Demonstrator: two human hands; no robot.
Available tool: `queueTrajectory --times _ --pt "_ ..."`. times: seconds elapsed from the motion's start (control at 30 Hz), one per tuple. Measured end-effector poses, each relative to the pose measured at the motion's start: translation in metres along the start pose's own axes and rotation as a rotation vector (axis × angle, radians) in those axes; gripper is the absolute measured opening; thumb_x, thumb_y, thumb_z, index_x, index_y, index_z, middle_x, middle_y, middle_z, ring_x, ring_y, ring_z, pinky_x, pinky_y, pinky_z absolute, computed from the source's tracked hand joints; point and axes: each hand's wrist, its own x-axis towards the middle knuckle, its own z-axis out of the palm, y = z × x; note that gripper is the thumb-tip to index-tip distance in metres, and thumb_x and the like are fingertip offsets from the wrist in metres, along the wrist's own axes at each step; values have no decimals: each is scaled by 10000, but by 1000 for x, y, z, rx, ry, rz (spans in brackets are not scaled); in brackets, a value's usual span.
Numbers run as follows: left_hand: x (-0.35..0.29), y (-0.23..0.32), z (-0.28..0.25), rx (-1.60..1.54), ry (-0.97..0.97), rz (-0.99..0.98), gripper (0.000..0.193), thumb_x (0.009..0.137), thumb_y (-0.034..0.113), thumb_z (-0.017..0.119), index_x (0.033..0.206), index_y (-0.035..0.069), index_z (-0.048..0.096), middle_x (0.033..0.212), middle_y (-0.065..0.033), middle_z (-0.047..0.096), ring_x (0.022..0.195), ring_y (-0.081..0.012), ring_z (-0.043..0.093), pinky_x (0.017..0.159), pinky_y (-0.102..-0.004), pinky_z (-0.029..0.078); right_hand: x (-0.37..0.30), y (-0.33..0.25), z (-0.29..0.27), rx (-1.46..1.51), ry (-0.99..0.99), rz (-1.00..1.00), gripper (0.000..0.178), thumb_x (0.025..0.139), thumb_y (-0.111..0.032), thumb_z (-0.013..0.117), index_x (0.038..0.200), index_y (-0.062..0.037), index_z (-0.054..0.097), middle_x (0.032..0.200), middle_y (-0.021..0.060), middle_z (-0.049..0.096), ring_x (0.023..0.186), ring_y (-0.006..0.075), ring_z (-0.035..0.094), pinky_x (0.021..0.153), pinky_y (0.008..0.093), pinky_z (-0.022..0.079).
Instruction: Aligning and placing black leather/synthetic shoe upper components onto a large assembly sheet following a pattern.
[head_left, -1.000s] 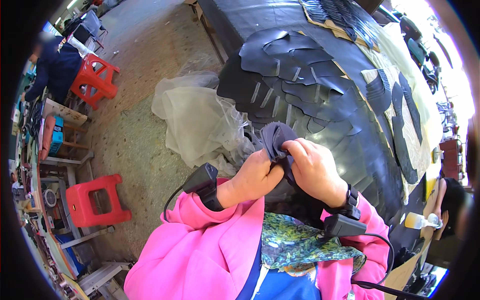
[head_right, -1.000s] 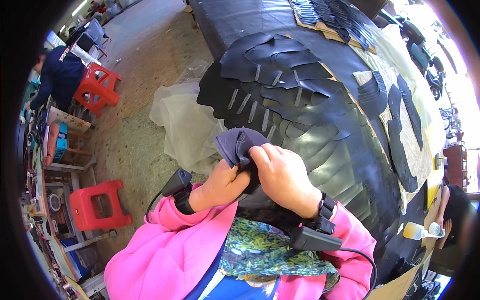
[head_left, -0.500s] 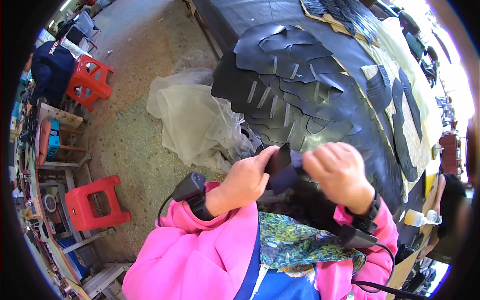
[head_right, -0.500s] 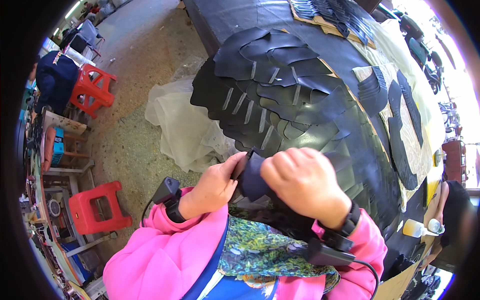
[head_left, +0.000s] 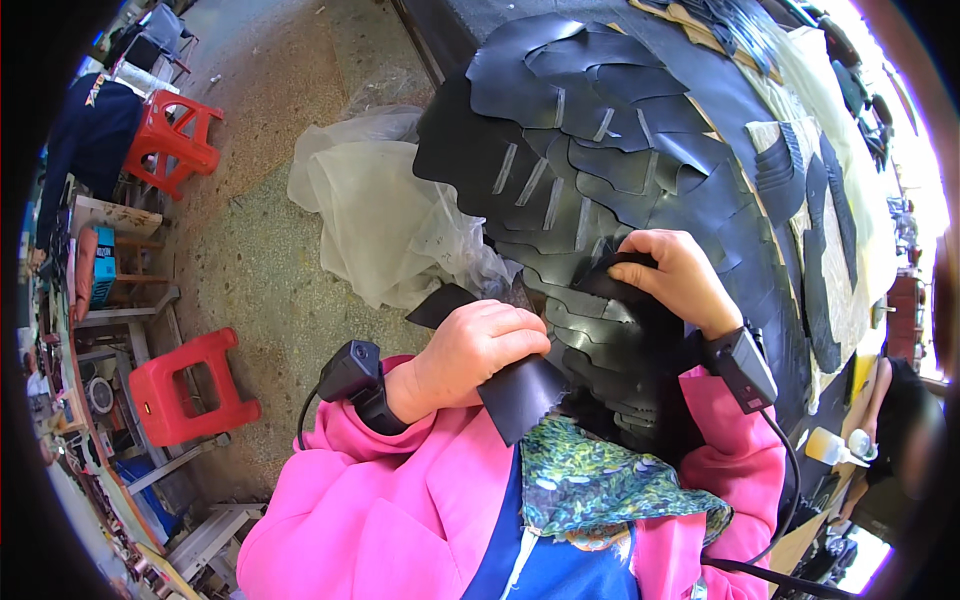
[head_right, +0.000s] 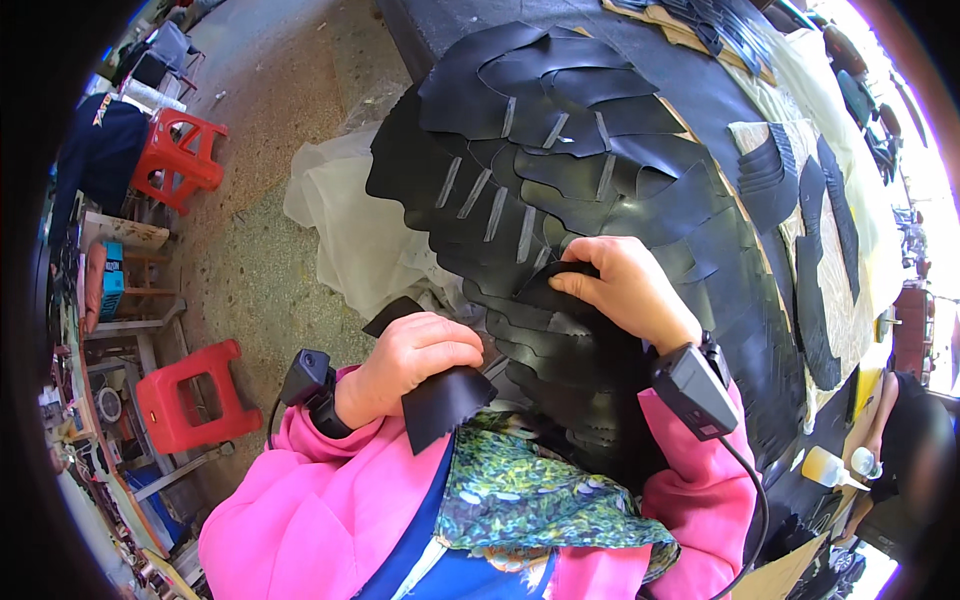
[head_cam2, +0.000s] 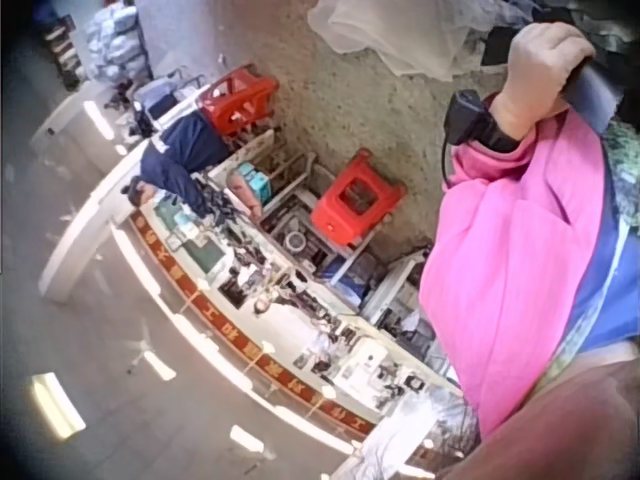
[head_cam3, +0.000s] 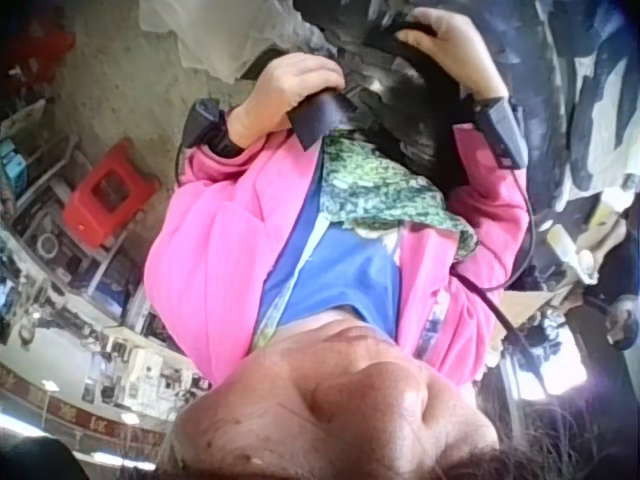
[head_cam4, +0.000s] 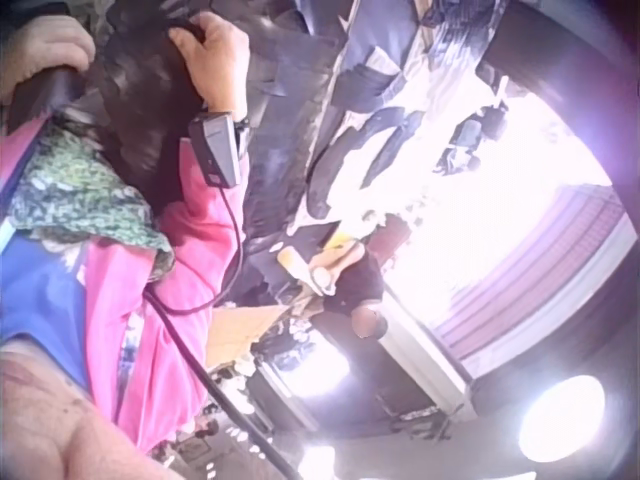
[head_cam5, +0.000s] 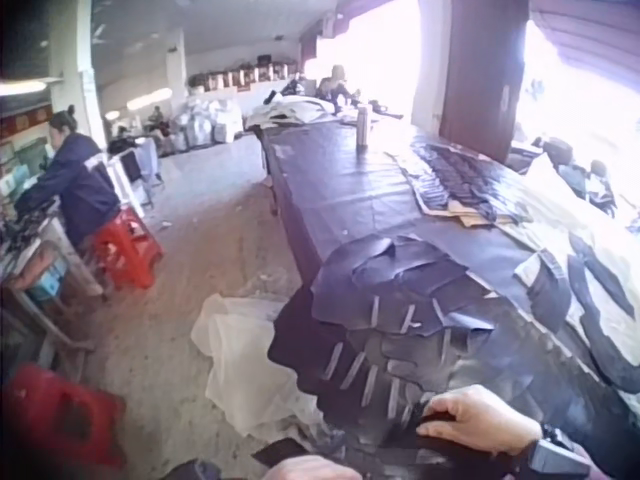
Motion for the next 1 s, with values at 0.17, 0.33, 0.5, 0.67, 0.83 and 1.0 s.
queueTrajectory --times 0.17,0.33,0.5,0.67,0.83,1.0 --pt "-1 -6 6 88 18 52 223 648 133 603 857 54 596 970 -86 607 787 -258 602 651 -344 465 5 4 -3 8 -68 29 269 741 -199 689 893 12 623 770 184 611 716 313 595 643 348 456" --pt "3 -10 10 110 40 98 203 666 119 599 856 49 604 1030 -106 599 777 -253 602 641 -336 466 8 8 -5 -31 -75 35 277 734 -201 697 894 13 624 771 184 615 715 320 596 641 352 456" --pt "3 -11 13 129 18 87 199 670 114 597 854 38 604 1067 -117 591 764 -250 604 632 -329 465 10 6 -3 -31 -87 45 285 729 -206 702 891 15 624 768 184 617 709 325 594 640 353 457" --pt "9 -14 15 -28 115 46 188 646 106 638 805 17 589 1041 -172 581 713 -228 596 603 -309 461 7 6 -5 26 -91 73 261 730 -198 699 874 7 624 760 179 614 713 332 592 638 355 453" --pt "14 -6 13 -107 122 -58 176 631 68 657 776 -5 591 1100 -174 544 633 -177 564 599 -290 456 -2 -3 -3 71 -93 -32 235 729 -189 694 849 0 622 739 173 606 702 332 587 630 359 449" --pt "18 -7 17 -40 83 12 292 610 113 677 874 4 616 1064 -159 570 731 -244 605 624 -304 467 -4 -10 -4 56 -95 -97 215 724 -189 689 829 -13 624 734 167 602 715 338 584 629 370 449"
